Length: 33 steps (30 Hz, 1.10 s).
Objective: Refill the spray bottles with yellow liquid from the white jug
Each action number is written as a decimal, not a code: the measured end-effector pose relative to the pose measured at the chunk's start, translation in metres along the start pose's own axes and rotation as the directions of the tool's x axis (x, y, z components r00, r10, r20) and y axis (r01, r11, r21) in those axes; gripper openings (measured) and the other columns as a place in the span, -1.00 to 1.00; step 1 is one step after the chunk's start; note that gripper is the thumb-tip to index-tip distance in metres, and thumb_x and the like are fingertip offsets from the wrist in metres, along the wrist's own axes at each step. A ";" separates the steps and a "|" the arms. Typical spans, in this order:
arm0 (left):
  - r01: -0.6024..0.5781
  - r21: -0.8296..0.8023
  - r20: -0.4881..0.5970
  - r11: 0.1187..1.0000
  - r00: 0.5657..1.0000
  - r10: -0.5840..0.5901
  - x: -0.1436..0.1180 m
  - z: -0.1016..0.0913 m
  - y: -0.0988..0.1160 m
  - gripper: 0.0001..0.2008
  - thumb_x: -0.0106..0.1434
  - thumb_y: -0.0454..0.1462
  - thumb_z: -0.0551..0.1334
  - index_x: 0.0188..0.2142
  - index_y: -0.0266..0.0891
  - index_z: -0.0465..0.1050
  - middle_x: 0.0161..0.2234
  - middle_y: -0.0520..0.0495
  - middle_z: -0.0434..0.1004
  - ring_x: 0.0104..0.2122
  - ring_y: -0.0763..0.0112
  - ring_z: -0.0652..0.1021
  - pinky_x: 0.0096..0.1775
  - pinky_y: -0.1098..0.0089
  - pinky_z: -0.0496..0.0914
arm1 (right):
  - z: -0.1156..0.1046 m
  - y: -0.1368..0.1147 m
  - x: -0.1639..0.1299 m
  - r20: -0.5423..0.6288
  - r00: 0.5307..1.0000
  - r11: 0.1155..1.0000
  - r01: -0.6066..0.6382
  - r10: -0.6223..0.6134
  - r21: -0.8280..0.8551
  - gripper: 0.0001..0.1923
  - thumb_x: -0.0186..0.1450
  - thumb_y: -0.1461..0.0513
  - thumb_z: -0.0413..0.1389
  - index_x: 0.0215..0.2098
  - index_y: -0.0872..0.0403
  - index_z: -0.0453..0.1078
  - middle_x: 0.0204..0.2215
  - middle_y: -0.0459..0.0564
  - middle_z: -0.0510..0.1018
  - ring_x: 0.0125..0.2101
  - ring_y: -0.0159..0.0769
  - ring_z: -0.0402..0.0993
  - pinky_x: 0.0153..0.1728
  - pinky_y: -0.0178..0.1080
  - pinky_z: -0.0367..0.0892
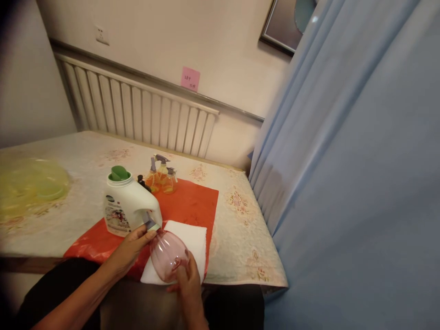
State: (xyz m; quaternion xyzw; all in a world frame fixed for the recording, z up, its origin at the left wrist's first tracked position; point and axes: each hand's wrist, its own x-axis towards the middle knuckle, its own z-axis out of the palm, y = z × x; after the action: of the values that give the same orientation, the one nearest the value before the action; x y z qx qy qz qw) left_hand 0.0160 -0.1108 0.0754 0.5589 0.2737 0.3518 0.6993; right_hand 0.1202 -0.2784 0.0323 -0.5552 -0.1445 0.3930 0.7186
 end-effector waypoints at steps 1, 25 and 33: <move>-0.009 -0.017 0.005 1.000 1.000 0.009 0.000 0.000 0.000 -0.56 0.08 -0.02 0.39 -0.15 -0.25 0.53 -0.24 -0.08 0.61 -0.16 0.16 0.50 -0.05 0.28 0.32 | 0.000 -0.002 -0.002 -0.010 0.997 0.997 0.072 -0.072 -0.027 -0.17 0.03 -0.02 0.36 0.17 0.08 0.26 -0.11 0.08 0.56 -0.36 -0.24 0.57 -0.54 -0.31 0.46; 0.015 0.028 0.090 1.000 0.996 -0.017 -0.002 0.007 0.000 -0.62 0.16 -0.02 0.34 -0.19 -0.27 0.49 -0.30 -0.02 0.55 -0.25 0.28 0.46 -0.17 0.38 0.32 | -0.017 0.040 0.016 0.067 0.987 0.989 0.146 -0.148 0.037 -0.31 -0.05 -0.01 0.33 0.00 0.13 0.42 -0.27 0.07 0.63 -0.23 -0.05 0.58 -0.14 -0.05 0.47; -0.029 0.145 0.090 0.989 0.996 0.016 -0.003 0.007 0.000 -0.65 0.18 -0.07 0.29 -0.18 -0.29 0.45 -0.28 -0.03 0.51 -0.21 0.23 0.45 -0.13 0.33 0.31 | -0.016 0.028 0.016 0.117 0.972 0.911 0.230 -0.202 -0.342 -0.31 -0.05 0.26 0.26 0.09 0.11 0.37 -0.09 0.13 0.59 -0.17 -0.03 0.58 -0.16 -0.06 0.50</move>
State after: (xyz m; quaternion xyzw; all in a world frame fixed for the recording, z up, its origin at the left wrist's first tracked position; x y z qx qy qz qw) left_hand 0.0195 -0.1176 0.0774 0.6267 0.2608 0.3135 0.6640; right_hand 0.1295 -0.2757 -0.0018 -0.6399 -0.3014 0.3003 0.6399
